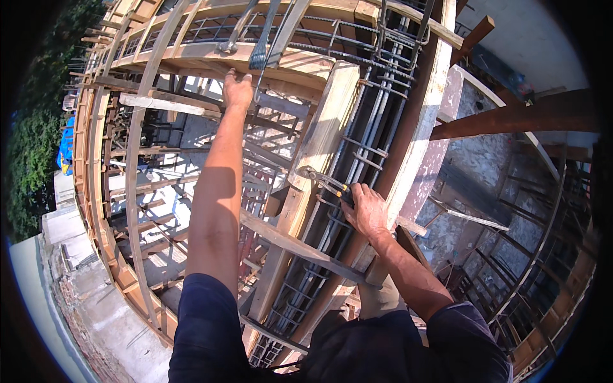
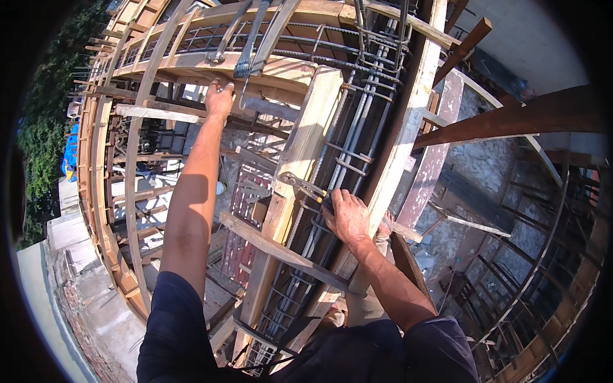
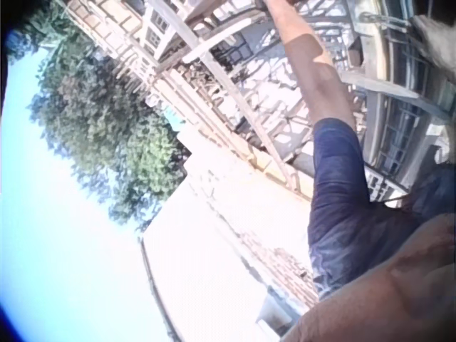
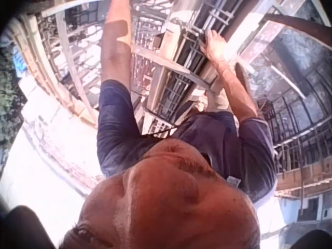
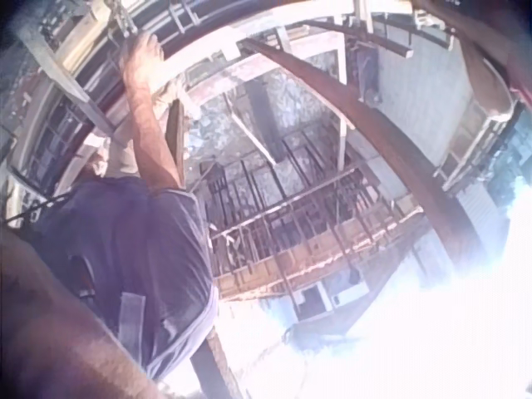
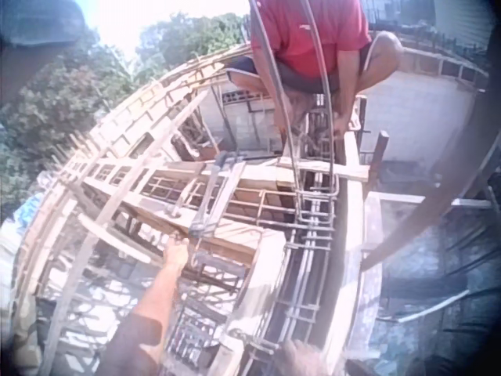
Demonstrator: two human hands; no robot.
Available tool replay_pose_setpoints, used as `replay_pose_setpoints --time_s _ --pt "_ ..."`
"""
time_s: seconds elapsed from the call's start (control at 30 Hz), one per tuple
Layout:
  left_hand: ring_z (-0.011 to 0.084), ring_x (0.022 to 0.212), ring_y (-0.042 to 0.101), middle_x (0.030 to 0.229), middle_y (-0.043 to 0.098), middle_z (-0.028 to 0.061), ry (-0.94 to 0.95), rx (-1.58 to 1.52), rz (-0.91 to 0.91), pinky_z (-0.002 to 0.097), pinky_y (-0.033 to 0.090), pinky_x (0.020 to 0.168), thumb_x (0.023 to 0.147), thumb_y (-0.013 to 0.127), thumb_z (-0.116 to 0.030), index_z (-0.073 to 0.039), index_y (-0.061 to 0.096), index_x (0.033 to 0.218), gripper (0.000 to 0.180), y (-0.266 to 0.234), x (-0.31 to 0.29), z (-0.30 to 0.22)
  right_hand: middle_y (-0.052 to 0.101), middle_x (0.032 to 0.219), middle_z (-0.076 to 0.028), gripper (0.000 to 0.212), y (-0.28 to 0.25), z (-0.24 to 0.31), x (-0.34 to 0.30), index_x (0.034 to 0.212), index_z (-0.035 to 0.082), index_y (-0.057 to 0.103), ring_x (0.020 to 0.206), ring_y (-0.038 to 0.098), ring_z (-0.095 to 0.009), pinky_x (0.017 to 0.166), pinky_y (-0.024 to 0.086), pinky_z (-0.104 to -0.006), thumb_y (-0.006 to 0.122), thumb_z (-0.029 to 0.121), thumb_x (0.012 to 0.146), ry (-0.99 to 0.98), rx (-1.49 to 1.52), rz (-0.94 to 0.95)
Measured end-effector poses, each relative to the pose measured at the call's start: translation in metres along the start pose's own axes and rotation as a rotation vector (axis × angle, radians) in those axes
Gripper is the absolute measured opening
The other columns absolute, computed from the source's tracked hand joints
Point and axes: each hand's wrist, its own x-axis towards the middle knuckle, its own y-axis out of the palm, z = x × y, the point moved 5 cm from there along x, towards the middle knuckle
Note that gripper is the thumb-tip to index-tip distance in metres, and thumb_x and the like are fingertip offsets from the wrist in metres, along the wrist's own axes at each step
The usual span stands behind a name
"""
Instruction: The person uses wire to tie and secure horizontal reinforcement bars to a vertical rebar cage within a wooden formwork structure, tightening the wire by hand and with pliers.
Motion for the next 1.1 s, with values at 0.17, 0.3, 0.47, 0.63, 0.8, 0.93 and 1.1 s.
replay_pose_setpoints --time_s 0.17,0.3,0.47,0.63,0.8,0.93,1.1 --pt "0.0163 0.081 0.065 0.108 0.067 0.0089 0.15 0.156 0.181 0.0311 0.051 0.07 0.092 0.064 -0.015 0.005 0.059 0.128 0.041 0.044 0.053 0.018 0.061 0.091 -0.012 0.035 -0.002 -0.008 0.004 0.103 0.006 0.056 0.086 0.065 -0.033 0.078 0.052 -0.0438 0.075 0.024 0.08 0.023 0.076 -0.036" --pt "0.0142 0.087 0.071 0.1 0.071 0.0058 -0.106 -0.315 0.224 0.0237 0.057 0.076 0.096 0.06 -0.004 0.001 0.066 0.118 0.024 0.039 0.051 0.031 0.061 0.09 -0.011 0.037 0.001 -0.01 0.003 0.106 0.007 0.057 0.086 0.065 -0.032 0.077 0.052 -0.042 0.075 0.025 0.08 0.03 0.075 -0.006" --pt "0.0102 0.086 0.066 0.101 0.07 0.0036 -0.134 -0.316 0.417 0.0208 0.054 0.074 0.089 0.073 -0.004 -0.001 0.061 0.123 0.036 0.027 0.039 0.003 0.063 0.092 -0.011 0.038 0.008 -0.016 0.01 0.107 0.005 0.057 0.088 0.065 -0.031 0.08 0.051 -0.0428 0.074 0.026 0.08 0.041 0.033 0.053" --pt "0.0172 0.105 0.061 0.122 0.062 0.0103 0.052 -0.274 0.346 0.0314 0.049 0.092 0.081 0.082 -0.013 -0.004 0.05 0.133 0.061 0.04 0.026 -0.023 0.064 0.093 -0.011 0.035 0.005 -0.011 0.01 0.106 0.005 0.059 0.09 0.066 -0.029 0.081 0.051 -0.042 0.072 0.025 0.081 0.076 0.01 0.114" --pt "0.017 0.094 0.064 0.105 0.067 0.0069 0.036 -0.038 0.327 0.0308 0.051 0.085 0.082 0.083 -0.02 -0.002 0.059 0.123 0.051 0.052 0.036 -0.027 0.052 0.129 -0.014 0.063 -0.004 -0.004 0.013 0.13 0.005 0.05 0.121 0.05 -0.032 0.097 0.043 -0.0435 0.075 0.028 0.077 0.039 0.011 0.003" --pt "0.0109 0.081 0.064 0.091 0.068 0.0033 -0.114 -0.322 0.387 0.0233 0.05 0.071 0.089 0.076 -0.019 -0.004 0.066 0.111 0.029 0.048 0.04 -0.021 0.052 0.132 -0.015 0.067 -0.003 0.0 0.011 0.131 0.005 0.05 0.123 0.05 -0.033 0.1 0.041 -0.0442 0.075 0.038 0.079 0.035 0.033 -0.004" --pt "0.013 0.086 0.063 0.099 0.066 0.0061 -0.157 -0.742 0.39 0.0257 0.054 0.077 0.092 0.071 -0.014 0.0 0.064 0.109 0.023 0.053 0.008 -0.071 0.053 0.131 -0.016 0.071 -0.008 -0.001 0.009 0.131 0.005 0.05 0.121 0.051 -0.033 0.1 0.041 -0.0447 0.073 0.051 0.081 0.038 0.049 -0.069"
